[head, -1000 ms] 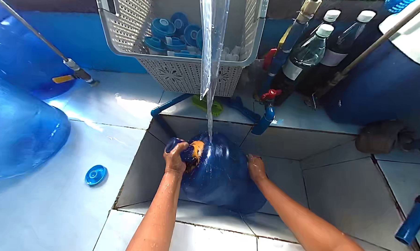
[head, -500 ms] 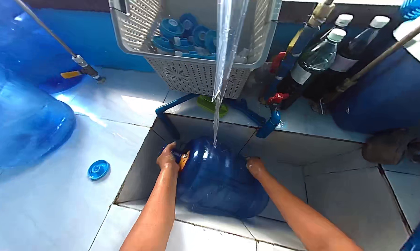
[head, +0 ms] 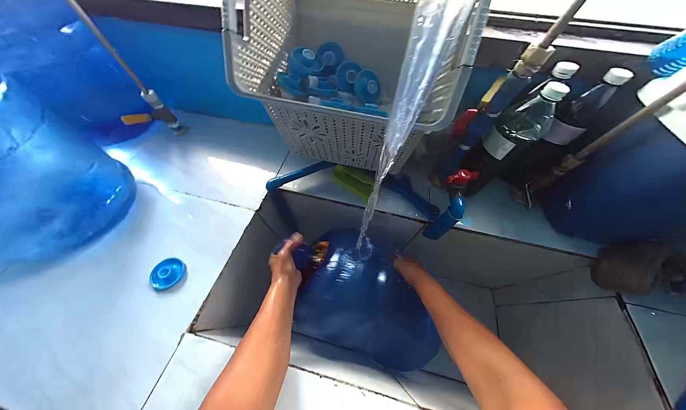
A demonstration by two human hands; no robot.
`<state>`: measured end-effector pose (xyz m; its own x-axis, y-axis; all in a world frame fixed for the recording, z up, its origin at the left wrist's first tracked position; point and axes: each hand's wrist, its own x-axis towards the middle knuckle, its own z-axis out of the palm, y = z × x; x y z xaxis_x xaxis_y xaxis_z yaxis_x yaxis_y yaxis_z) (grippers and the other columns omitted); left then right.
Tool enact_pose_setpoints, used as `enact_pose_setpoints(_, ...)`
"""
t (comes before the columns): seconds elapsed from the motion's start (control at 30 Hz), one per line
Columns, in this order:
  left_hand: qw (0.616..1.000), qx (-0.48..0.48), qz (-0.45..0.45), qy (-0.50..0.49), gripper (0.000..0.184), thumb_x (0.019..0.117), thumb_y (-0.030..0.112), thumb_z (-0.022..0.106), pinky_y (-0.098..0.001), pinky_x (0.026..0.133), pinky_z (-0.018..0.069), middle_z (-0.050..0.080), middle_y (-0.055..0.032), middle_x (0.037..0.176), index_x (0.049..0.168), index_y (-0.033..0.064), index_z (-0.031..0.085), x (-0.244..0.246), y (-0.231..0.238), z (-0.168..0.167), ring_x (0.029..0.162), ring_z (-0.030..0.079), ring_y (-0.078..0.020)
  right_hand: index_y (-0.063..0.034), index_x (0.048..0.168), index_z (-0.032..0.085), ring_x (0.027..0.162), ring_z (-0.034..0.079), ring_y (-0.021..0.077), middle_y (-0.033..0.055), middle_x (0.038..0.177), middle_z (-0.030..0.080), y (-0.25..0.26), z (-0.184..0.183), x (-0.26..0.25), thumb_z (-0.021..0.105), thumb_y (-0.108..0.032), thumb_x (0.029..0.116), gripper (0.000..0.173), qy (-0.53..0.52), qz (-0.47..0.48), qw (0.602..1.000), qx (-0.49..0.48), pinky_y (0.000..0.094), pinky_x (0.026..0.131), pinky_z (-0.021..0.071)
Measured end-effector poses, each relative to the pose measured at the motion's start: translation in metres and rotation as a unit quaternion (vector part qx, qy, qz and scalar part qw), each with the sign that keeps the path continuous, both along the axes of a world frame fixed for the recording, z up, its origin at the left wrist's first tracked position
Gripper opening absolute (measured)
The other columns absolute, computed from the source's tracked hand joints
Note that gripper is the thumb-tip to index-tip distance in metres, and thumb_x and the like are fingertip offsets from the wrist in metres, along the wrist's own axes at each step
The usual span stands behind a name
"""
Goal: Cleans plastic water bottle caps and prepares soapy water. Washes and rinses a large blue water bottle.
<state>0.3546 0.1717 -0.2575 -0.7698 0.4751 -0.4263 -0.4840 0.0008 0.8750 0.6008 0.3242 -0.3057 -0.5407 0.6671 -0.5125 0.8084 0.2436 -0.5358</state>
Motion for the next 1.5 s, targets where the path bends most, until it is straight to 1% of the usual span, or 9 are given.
enact_pose_setpoints(0.2,0.982,0.124,-0.123,0.066,0.045,0.0658,0.006,0.073,-0.0347,0.075,0.0598,0.069,-0.0062,0.091,0.108,0.0032,0.06,0.009,0.001,0.02,0.083,0.068,-0.0157,0.0154,0.125,0.063,0.123,0.06,0.0407,0.0332,0.126,0.064,-0.065,0.037,0.003,0.039,-0.013,0.109,0.04,0.225,-0.212,0.94,0.144,0.0494,0.11,0.0433)
enact_pose_setpoints(0.43,0.999,0.045,-0.021,-0.016,0.022,0.0849,0.0,0.064,-0.0393,0.07,0.0579,0.066,-0.0122,0.086,0.105,0.0,0.057,0.019,-0.006,0.014,0.077,0.066,-0.0212,-0.0037,0.129,0.068,0.13,0.058,0.0361,0.0204,0.132,0.065,-0.074,0.115,-0.097,0.061,-0.027,0.1002,0.038,0.139,0.228,0.951,0.157,0.0548,0.111,0.0445)
enact_pose_setpoints(0.53,0.974,0.142,-0.175,-0.005,0.05,0.0661,0.012,0.073,-0.0375,0.082,0.0603,0.072,-0.01,0.098,0.112,0.0026,0.057,0.008,-0.011,0.0,0.092,0.071,-0.0205,0.006,0.119,0.068,0.108,0.066,0.0353,0.0254,0.116,0.069,0.01,0.064,-0.081,0.064,-0.014,0.1005,0.028,0.202,0.04,0.979,-0.014,0.0524,0.098,0.0515)
enact_pose_setpoints(0.7,0.989,-0.109,0.099,-0.027,0.045,0.0931,0.017,0.072,-0.0522,0.087,0.052,0.063,-0.0216,0.114,0.129,-0.0064,0.056,-0.008,0.01,0.015,0.101,0.061,-0.0308,0.0121,0.138,0.055,0.14,0.047,0.0467,0.0329,0.144,0.053,-0.019,-0.016,0.028,0.038,-0.013,0.1103,0.041,-0.071,-0.002,0.997,0.037,0.0586,0.118,0.034)
enact_pose_setpoints(0.83,0.983,0.137,-0.122,0.028,0.038,0.0719,0.014,0.072,-0.0358,0.076,0.0606,0.071,-0.0041,0.092,0.108,0.0091,0.063,0.002,-0.008,0.011,0.085,0.07,-0.0162,0.0137,0.129,0.062,0.127,0.06,0.0384,0.0314,0.131,0.063,-0.08,0.032,0.006,0.04,-0.013,0.1079,0.04,0.245,-0.196,0.938,0.148,0.0468,0.112,0.0433)
enact_pose_setpoints(1.03,0.996,0.061,-0.065,0.011,0.018,0.0839,0.002,0.06,-0.0348,0.068,0.059,0.068,-0.008,0.082,0.102,0.0025,0.056,0.015,-0.008,0.007,0.075,0.068,-0.0173,-0.0033,0.121,0.071,0.128,0.059,0.0363,0.0188,0.128,0.068,-0.087,0.113,-0.096,0.062,-0.029,0.0985,0.036,0.154,0.259,0.934,0.193,0.0548,0.111,0.0424)
enact_pose_setpoints(1.17,0.93,0.252,-0.265,-0.02,0.061,0.0548,0.021,0.095,-0.0386,0.089,0.0602,0.074,-0.0069,0.101,0.108,0.0101,0.067,0.0,-0.014,-0.013,0.098,0.072,-0.0204,0.0119,0.119,0.066,0.119,0.062,0.0411,0.0307,0.123,0.066,0.031,0.049,-0.081,0.06,-0.018,0.1032,0.035,0.165,0.042,0.984,-0.043,0.0573,0.107,0.0443)
enact_pose_setpoints(1.33,0.998,0.009,-0.042,0.041,0.013,0.1013,0.014,0.042,-0.026,0.064,0.057,0.065,0.0021,0.077,0.096,0.0106,0.054,-0.009,0.01,-0.027,0.07,0.066,-0.0087,0.0055,0.142,0.055,0.144,0.044,0.0424,0.0279,0.149,0.051,0.003,-0.063,0.097,0.04,-0.017,0.1113,0.041,-0.071,-0.154,0.984,-0.061,0.0554,0.12,0.0311)
enact_pose_setpoints(1.5,0.945,-0.276,-0.176,-0.02,0.052,0.1012,0.037,0.062,-0.0498,0.096,0.0536,0.066,-0.0229,0.122,0.131,-0.0058,0.058,0.064,0.016,-0.066,0.11,0.065,-0.0315,0.0076,0.133,0.06,0.132,0.054,0.0409,0.0305,0.137,0.058,-0.014,-0.033,0.193,0.047,-0.02,0.1091,0.039,-0.026,-0.37,0.928,-0.025,0.0562,0.111,0.0412)
